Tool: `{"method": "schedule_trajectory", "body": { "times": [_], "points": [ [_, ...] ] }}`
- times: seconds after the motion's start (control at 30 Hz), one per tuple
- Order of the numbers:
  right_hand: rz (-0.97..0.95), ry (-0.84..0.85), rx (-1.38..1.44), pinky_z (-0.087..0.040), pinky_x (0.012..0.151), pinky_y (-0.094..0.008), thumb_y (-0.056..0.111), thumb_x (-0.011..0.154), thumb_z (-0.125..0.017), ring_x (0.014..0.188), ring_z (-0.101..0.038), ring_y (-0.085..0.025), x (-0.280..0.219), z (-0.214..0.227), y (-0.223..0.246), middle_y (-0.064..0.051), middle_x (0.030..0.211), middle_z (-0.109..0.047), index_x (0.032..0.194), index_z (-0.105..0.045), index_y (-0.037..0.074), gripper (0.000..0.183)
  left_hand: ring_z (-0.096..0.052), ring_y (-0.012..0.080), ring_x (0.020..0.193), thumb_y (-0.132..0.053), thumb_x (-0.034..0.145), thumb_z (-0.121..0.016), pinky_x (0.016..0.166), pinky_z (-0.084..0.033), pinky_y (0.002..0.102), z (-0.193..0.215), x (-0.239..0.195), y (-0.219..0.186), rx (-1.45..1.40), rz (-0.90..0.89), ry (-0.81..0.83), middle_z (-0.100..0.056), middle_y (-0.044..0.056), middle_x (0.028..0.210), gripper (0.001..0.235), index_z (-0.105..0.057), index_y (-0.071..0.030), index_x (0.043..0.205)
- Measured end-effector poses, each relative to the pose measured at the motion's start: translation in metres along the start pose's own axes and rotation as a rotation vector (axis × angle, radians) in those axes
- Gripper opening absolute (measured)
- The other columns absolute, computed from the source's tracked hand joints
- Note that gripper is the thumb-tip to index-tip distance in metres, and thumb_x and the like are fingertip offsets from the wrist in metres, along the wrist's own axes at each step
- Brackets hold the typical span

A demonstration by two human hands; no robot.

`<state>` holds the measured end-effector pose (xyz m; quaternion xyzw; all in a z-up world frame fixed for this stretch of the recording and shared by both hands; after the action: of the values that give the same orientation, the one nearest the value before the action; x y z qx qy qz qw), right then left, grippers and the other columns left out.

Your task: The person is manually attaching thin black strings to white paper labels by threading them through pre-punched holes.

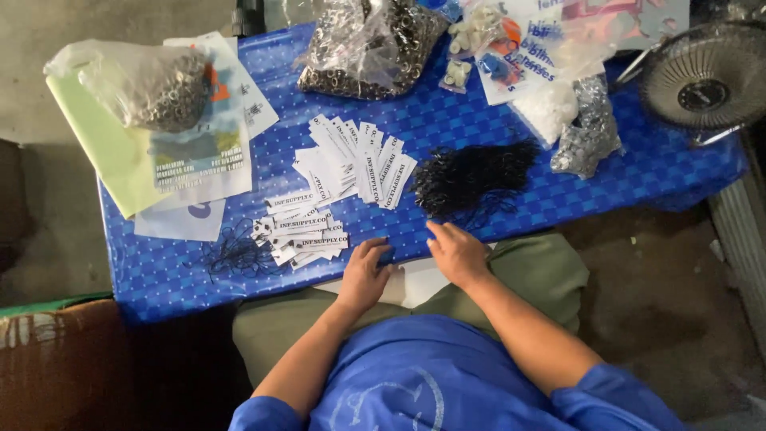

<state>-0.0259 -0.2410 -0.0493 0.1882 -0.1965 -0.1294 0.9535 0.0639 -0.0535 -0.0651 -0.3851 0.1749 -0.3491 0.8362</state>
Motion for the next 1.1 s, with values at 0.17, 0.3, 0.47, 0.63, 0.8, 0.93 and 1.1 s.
{"method": "schedule_trajectory", "body": {
  "times": [0.17, 0.3, 0.47, 0.63, 0.8, 0.93, 1.1],
  "points": [
    [-0.022, 0.185, -0.136, -0.059, 0.065, -0.041, 0.031, 0.089, -0.066, 0.076, -0.074, -0.028, 0.004, -0.019, 0.009, -0.012, 0.092, -0.073, 0.138, -0.059, 0.008, 0.056, -0.063, 0.0368, 0.115, -0.011, 0.080, -0.072, 0.100, -0.051, 0.046, 0.004, 0.001, -0.009, 0.004, -0.080, 0.015, -0.061, 0.012, 0.127, 0.037, -0.068, -0.008, 0.116],
    [0.036, 0.273, -0.205, -0.059, 0.062, -0.042, 0.032, 0.091, -0.063, 0.070, -0.074, -0.030, 0.006, -0.018, 0.022, -0.013, 0.084, -0.072, 0.139, -0.059, 0.004, 0.055, -0.063, 0.0381, 0.114, -0.010, 0.078, -0.072, 0.100, -0.050, 0.047, 0.000, 0.001, -0.004, -0.005, -0.080, 0.017, -0.061, 0.014, 0.126, 0.038, -0.069, -0.007, 0.116],
    [0.122, 0.237, -0.209, -0.058, 0.058, -0.043, 0.036, 0.090, -0.062, 0.064, -0.072, -0.031, -0.001, -0.026, 0.032, -0.011, 0.078, -0.068, 0.136, -0.061, 0.005, 0.056, -0.063, 0.0376, 0.115, -0.012, 0.080, -0.073, 0.101, -0.050, 0.045, -0.003, 0.000, 0.001, 0.007, -0.091, 0.028, -0.061, 0.013, 0.127, 0.037, -0.069, -0.007, 0.117],
    [0.215, 0.184, -0.211, -0.057, 0.053, -0.042, 0.040, 0.089, -0.061, 0.060, -0.068, -0.028, -0.008, -0.034, 0.049, -0.006, 0.074, -0.063, 0.135, -0.063, 0.013, 0.053, -0.062, 0.0365, 0.117, -0.011, 0.080, -0.073, 0.103, -0.049, 0.044, -0.007, 0.000, 0.004, 0.033, -0.105, 0.035, -0.060, 0.013, 0.128, 0.039, -0.068, -0.007, 0.118],
    [0.226, 0.174, -0.112, -0.058, 0.058, -0.042, 0.037, 0.087, -0.063, 0.065, -0.070, -0.028, -0.008, -0.032, 0.065, -0.005, 0.078, -0.063, 0.145, -0.056, 0.022, 0.060, -0.060, 0.0377, 0.121, -0.009, 0.080, -0.074, 0.106, -0.048, 0.045, -0.005, 0.001, -0.002, 0.057, -0.076, 0.018, -0.057, 0.016, 0.131, 0.052, -0.059, -0.004, 0.130],
    [0.057, 0.229, -0.010, -0.059, 0.065, -0.041, 0.026, 0.088, -0.067, 0.077, -0.073, -0.027, -0.007, -0.037, 0.027, -0.002, 0.088, -0.067, 0.138, -0.061, 0.025, 0.051, -0.062, 0.0364, 0.116, -0.007, 0.084, -0.074, 0.102, -0.050, 0.044, -0.009, 0.008, 0.000, 0.128, -0.015, 0.043, -0.055, 0.015, 0.129, 0.055, -0.056, -0.004, 0.136],
    [-0.115, 0.284, 0.127, -0.060, 0.077, -0.041, 0.026, 0.090, -0.066, 0.092, -0.073, -0.027, -0.013, -0.051, 0.005, -0.001, 0.099, -0.070, 0.133, -0.064, 0.030, 0.043, -0.070, 0.0306, 0.089, -0.019, 0.085, -0.078, 0.071, -0.062, 0.041, -0.018, 0.033, -0.004, 0.370, -0.046, -0.097, -0.053, 0.007, 0.109, 0.047, -0.060, -0.016, 0.129]
  ]
}}
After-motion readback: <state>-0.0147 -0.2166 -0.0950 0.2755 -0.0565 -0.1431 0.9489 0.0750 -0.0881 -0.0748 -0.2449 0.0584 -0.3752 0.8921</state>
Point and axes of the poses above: each hand's wrist, its own x-axis towards the middle knuckle, its own z-axis out of the back of the hand, y = z × x, the point moved 9 cm from there along x, towards the middle knuckle
